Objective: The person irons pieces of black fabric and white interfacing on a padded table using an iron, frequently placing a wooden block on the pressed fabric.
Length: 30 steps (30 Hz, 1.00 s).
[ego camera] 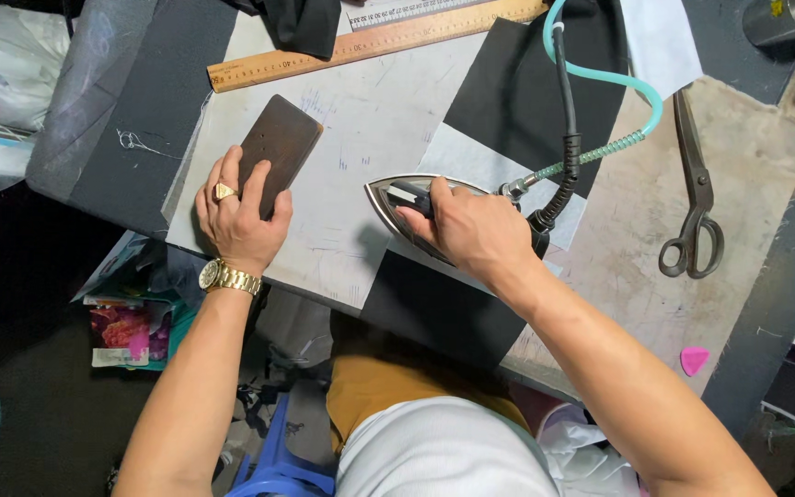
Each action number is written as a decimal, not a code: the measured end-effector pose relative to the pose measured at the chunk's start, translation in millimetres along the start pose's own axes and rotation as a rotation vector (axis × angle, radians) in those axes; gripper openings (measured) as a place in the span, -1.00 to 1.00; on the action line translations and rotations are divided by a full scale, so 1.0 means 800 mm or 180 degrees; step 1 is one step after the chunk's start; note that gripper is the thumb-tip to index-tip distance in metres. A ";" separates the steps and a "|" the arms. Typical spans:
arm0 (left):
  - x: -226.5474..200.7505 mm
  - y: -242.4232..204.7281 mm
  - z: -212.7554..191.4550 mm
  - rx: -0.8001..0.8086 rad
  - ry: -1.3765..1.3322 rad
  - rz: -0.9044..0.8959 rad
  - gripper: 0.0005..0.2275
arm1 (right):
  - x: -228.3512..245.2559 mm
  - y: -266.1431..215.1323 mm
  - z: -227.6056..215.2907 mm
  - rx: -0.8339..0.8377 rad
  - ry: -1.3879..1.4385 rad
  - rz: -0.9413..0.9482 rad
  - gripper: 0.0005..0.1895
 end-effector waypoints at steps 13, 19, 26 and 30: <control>0.001 -0.001 0.003 0.0073 -0.0055 -0.0006 -0.70 | 0.002 -0.001 -0.006 -0.0146 0.0076 -0.0063 -0.41; 0.002 -0.002 0.003 0.0077 -0.0102 -0.0028 -0.70 | 0.001 0.000 -0.004 -0.0197 0.0103 -0.0100 -0.43; 0.002 0.005 0.003 0.0105 -0.0121 -0.0062 -0.71 | 0.002 0.001 -0.012 -0.0116 0.0063 -0.0062 -0.42; 0.000 0.004 -0.001 0.0178 -0.0128 -0.0047 -0.70 | 0.003 -0.001 -0.008 -0.0148 0.0077 -0.0104 -0.43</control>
Point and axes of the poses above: each hand's wrist, its own y-axis towards the middle knuckle, its own z-axis out of the palm, x = y × z, the point moved 9 cm from there along y, towards the middle knuckle, and after that the axes turned 14 degrees about z, right-handed, at the moved point
